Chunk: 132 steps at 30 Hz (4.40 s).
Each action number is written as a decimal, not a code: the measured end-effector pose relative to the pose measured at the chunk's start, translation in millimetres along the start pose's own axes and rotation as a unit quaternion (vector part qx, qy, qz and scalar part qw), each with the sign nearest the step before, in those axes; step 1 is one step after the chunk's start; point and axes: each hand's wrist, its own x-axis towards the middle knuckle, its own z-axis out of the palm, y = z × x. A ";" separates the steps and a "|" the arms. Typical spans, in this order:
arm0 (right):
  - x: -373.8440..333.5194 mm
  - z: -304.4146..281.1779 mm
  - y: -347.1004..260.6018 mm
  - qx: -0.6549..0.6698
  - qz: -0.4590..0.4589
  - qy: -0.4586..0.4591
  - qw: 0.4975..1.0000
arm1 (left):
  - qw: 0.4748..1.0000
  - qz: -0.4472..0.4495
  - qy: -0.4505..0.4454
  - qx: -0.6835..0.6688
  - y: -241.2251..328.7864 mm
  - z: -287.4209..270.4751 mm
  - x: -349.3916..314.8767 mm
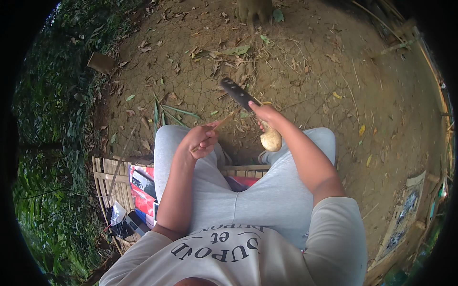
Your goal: The person shaves a thin wooden stick with a large knife, removing long strips from its surface.
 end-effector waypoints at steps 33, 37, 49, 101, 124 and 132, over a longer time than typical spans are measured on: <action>-29.1 30.0 -4.7 0.027 0.030 -0.180 0.983 | 0.998 0.009 0.023 0.060 4.5 10.3 -6.9; -29.4 31.2 0.4 0.047 0.035 -0.207 0.976 | 0.998 0.007 0.021 0.055 -2.0 3.0 -0.5; -29.9 30.8 -0.1 0.066 -0.034 -0.131 0.989 | 0.999 0.003 0.013 0.049 4.6 -1.6 -0.6; -43.4 45.8 2.4 0.123 -0.029 -0.201 0.971 | 0.997 0.006 -0.016 0.075 2.1 -14.1 7.8; -33.4 36.2 6.9 0.196 -0.033 -0.156 0.968 | 0.997 0.011 -0.035 0.065 1.6 -12.1 8.8; -21.6 33.3 13.8 0.204 -0.039 -0.163 0.965 | 0.996 0.014 -0.040 0.079 2.2 -9.9 5.7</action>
